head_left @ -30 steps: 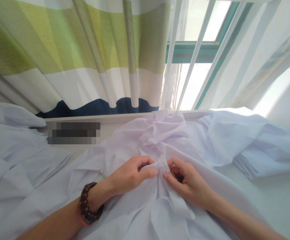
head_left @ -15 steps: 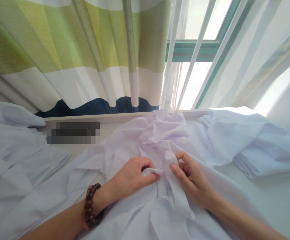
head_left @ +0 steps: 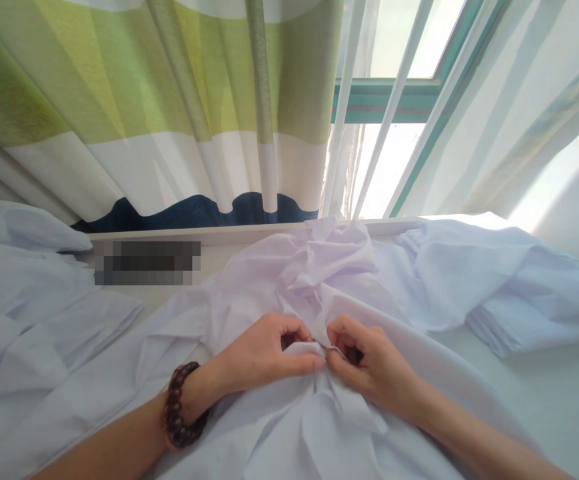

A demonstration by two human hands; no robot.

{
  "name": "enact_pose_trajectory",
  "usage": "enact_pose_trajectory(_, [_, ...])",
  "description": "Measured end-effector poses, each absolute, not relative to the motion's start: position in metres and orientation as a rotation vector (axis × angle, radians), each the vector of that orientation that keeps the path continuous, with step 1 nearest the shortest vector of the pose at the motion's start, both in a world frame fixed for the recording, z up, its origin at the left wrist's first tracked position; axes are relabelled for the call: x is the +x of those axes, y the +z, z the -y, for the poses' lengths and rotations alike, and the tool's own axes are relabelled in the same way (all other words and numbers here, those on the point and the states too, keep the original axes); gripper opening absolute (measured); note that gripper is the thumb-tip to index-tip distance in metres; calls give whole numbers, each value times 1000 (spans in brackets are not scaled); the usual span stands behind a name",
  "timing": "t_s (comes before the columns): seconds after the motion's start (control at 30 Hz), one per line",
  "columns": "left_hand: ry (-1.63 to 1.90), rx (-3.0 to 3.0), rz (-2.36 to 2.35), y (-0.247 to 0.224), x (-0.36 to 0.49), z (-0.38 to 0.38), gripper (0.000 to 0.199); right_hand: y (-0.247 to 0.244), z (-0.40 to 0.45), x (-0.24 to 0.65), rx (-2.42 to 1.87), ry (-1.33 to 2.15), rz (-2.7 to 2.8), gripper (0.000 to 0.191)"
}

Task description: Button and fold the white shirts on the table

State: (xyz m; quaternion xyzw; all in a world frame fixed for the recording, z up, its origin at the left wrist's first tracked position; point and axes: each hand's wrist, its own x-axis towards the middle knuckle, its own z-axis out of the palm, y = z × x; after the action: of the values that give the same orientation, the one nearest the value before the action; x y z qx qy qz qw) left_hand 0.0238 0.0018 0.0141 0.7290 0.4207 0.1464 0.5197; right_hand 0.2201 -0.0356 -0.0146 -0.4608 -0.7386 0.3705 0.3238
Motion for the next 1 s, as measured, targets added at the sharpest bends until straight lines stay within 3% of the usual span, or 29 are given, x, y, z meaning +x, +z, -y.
enact_pose_trajectory(0.3, [370,1696,-1031,13,25,-1,27,-9,36,222,-1182,1006,1934,5])
enact_pose_trajectory(0.5, [412,1716,-1077,13,26,0,27,-7,33,225,-1198,1060,1906,14])
enact_pose_trajectory(1.0, [554,1753,-1148,5,28,5,27,-10,34,225,-1181,1049,1882,10])
